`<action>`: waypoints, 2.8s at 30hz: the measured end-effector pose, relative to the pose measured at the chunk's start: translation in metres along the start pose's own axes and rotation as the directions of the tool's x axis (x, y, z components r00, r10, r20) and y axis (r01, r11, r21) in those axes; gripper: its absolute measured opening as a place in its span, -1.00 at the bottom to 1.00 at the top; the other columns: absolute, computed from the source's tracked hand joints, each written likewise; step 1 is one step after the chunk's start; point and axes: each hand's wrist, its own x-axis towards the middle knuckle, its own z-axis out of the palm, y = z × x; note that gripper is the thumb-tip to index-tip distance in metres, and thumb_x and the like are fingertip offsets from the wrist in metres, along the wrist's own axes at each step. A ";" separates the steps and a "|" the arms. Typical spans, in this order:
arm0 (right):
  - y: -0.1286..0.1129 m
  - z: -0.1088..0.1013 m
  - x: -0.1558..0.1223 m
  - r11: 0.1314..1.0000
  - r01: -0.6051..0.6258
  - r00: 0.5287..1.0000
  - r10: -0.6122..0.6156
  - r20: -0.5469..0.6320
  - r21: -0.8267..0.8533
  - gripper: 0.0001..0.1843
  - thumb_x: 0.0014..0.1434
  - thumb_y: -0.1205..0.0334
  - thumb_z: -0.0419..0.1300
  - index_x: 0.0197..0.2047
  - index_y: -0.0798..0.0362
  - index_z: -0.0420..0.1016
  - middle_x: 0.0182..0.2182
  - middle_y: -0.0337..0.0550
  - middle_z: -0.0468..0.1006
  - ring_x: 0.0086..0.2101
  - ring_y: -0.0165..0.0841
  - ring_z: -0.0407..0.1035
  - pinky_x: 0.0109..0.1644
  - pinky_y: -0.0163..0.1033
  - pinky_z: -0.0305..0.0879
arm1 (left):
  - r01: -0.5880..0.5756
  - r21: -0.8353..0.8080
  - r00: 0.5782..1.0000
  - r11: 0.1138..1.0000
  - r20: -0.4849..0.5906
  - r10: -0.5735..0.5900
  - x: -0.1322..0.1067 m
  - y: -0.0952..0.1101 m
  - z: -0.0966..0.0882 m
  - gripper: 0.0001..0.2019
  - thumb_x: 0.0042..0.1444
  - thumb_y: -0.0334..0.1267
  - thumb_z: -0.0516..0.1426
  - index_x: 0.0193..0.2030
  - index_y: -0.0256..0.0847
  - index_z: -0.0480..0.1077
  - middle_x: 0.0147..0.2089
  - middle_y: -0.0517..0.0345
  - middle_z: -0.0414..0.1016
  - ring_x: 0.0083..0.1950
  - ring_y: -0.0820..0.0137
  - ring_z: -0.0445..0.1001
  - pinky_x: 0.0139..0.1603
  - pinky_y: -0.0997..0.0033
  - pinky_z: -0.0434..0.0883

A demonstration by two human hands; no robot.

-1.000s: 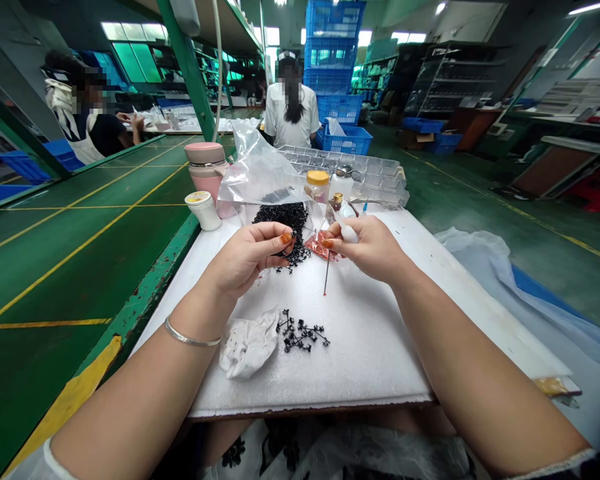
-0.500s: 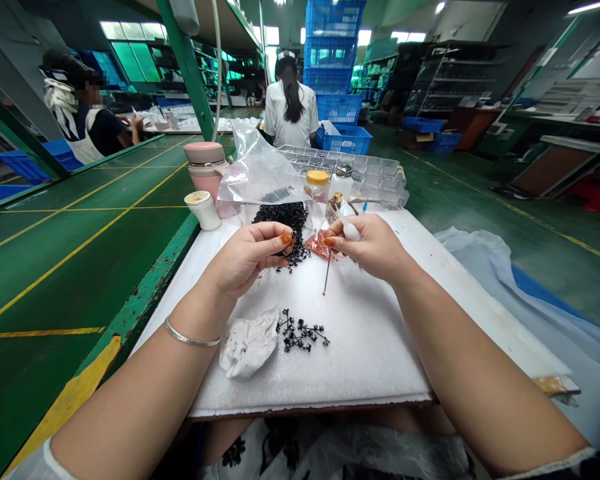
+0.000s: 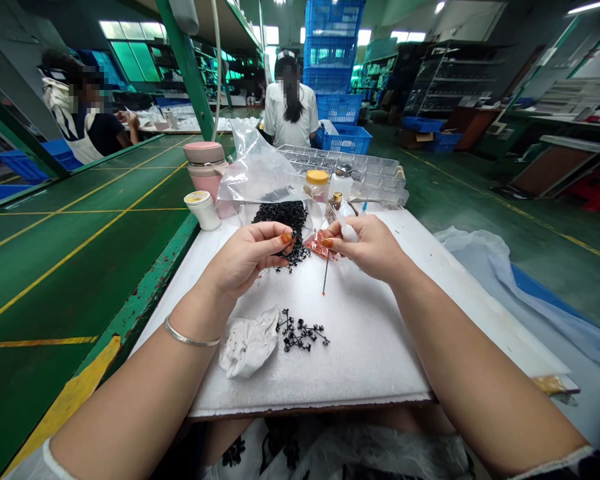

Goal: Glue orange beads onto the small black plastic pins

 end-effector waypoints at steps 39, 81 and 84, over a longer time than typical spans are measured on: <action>0.013 -0.020 0.001 0.969 0.006 0.928 -0.098 -0.360 -0.249 -0.96 0.04 0.32 0.27 -0.39 0.07 0.56 -0.41 -0.19 0.61 -0.33 -0.32 0.46 -0.21 -0.26 0.28 | -0.007 -0.053 1.000 0.999 -0.017 0.006 0.000 0.001 -0.002 -0.77 -0.11 -0.23 0.39 -0.34 -0.28 0.52 -0.37 0.18 0.44 -0.36 0.53 0.40 -0.37 0.58 0.46; 0.001 0.024 -0.005 0.770 0.022 0.904 0.257 0.342 -0.637 -0.89 0.01 0.37 0.19 -0.44 0.05 0.56 -0.45 -0.06 0.57 -0.40 -0.28 0.43 -0.38 -0.26 0.06 | -0.016 -0.041 0.999 0.999 -0.045 0.014 0.000 0.002 -0.002 -0.74 -0.12 -0.23 0.39 -0.33 -0.29 0.49 -0.37 0.19 0.41 -0.37 0.54 0.38 -0.38 0.56 0.47; -0.002 0.025 -0.004 0.773 -0.043 0.902 0.302 0.308 -0.632 -0.90 -0.01 0.37 0.22 -0.42 0.06 0.58 -0.44 -0.06 0.58 -0.40 -0.29 0.44 -0.37 -0.27 0.11 | -0.019 -0.033 0.999 0.999 -0.049 0.018 0.001 0.002 -0.002 -0.76 -0.10 -0.23 0.39 -0.33 -0.29 0.50 -0.37 0.18 0.41 -0.36 0.53 0.38 -0.38 0.56 0.45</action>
